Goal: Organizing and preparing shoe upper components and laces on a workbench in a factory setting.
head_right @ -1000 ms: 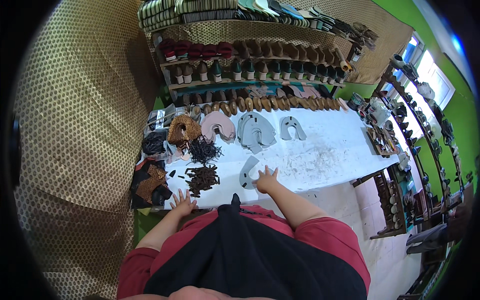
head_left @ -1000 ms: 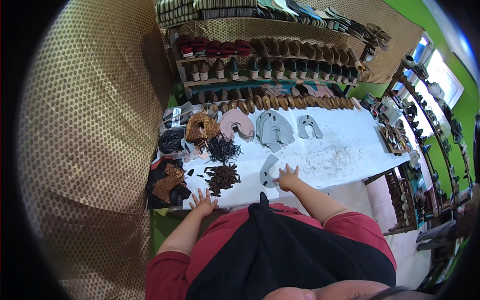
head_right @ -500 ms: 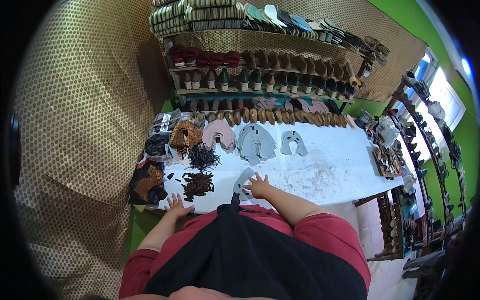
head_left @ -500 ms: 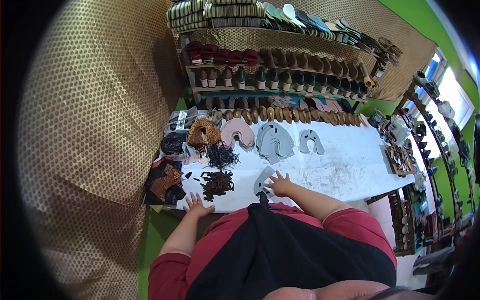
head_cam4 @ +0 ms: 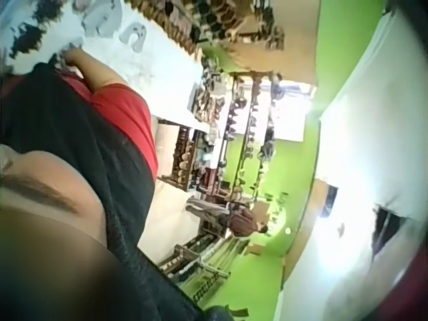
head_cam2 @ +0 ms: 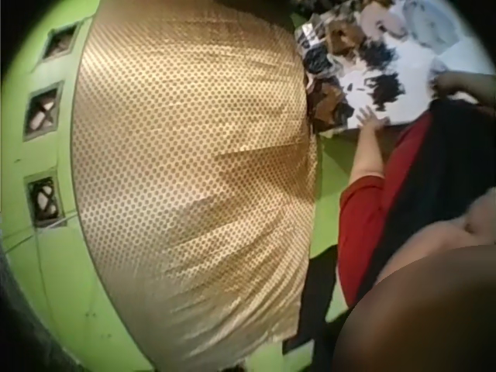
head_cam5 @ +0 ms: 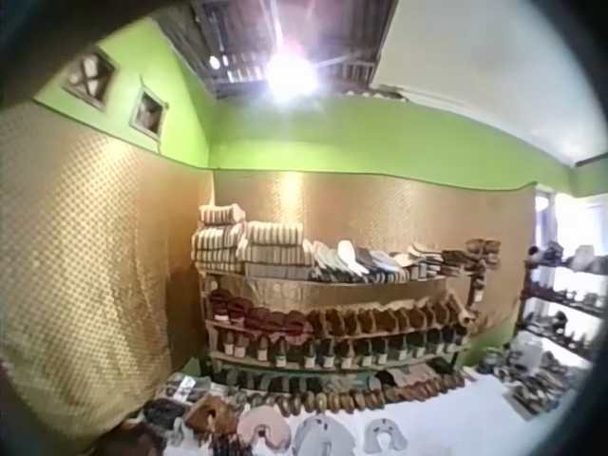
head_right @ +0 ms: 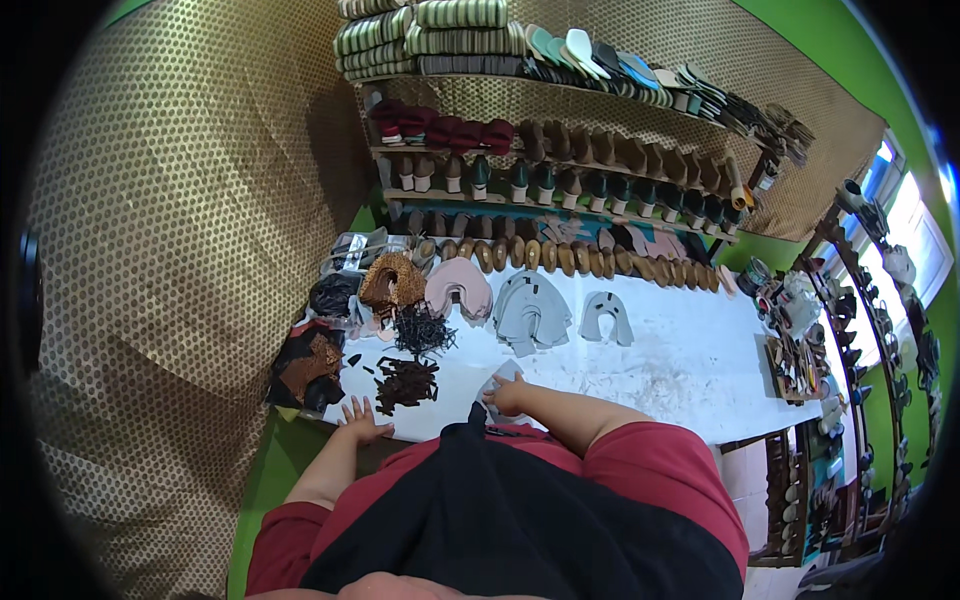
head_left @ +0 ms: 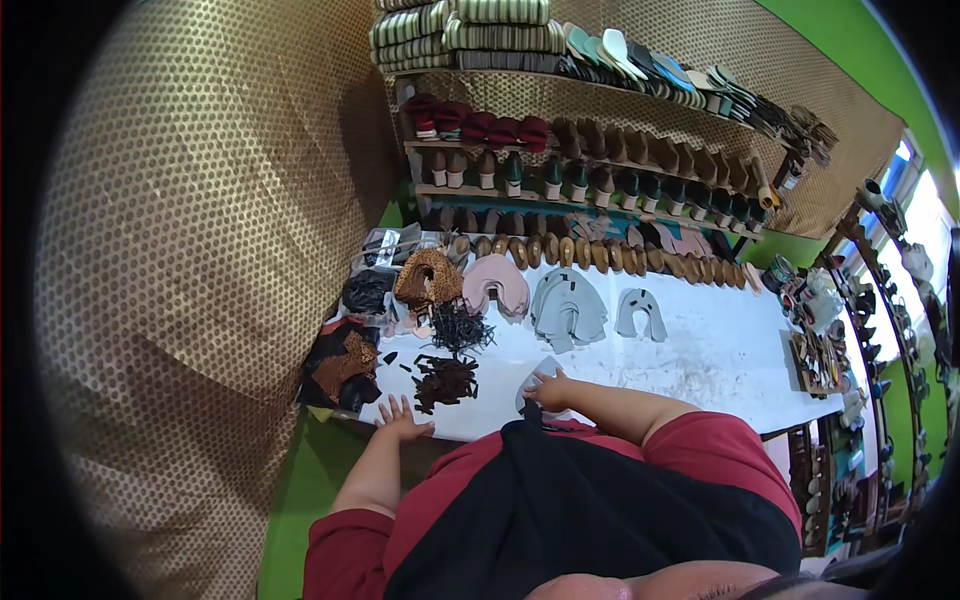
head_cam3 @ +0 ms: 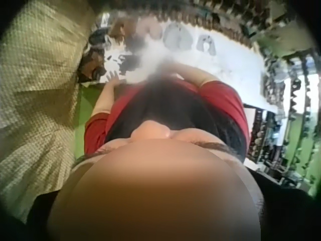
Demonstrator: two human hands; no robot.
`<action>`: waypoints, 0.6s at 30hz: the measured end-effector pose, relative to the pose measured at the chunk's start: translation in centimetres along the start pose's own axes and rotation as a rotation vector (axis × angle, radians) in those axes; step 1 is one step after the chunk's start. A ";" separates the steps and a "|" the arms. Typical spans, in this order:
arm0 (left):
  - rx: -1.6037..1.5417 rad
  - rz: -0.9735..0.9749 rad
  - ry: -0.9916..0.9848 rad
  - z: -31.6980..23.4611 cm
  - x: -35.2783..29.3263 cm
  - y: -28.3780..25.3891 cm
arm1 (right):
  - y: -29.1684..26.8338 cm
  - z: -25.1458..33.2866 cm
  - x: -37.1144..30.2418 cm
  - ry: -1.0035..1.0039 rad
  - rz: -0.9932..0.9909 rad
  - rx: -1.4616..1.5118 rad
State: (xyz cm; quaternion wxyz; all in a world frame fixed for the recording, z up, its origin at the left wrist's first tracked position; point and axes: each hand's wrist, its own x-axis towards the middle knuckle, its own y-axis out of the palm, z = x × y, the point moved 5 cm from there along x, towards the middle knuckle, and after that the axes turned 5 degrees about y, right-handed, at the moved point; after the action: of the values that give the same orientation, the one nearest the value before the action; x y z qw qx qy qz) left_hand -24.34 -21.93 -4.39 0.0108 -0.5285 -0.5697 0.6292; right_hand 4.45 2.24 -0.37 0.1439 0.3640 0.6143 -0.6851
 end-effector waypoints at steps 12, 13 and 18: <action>-0.013 -0.010 0.008 -0.2 -0.7 -0.2 | -0.1 -0.1 -0.6 -0.052 -0.140 -0.001; -0.014 -0.014 0.011 -0.2 -0.7 -0.2 | -0.3 0.0 -0.7 -0.050 -0.140 0.001; -0.012 -0.012 0.015 -0.1 -0.7 -0.2 | 1.6 0.1 -0.4 -0.110 -0.117 0.047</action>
State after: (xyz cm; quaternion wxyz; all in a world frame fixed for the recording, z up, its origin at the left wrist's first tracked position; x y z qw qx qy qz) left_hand -24.07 -22.16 -3.77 0.0157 -0.5299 -0.5766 0.6217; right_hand 5.72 1.71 -1.32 0.1286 0.2925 0.6095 -0.7256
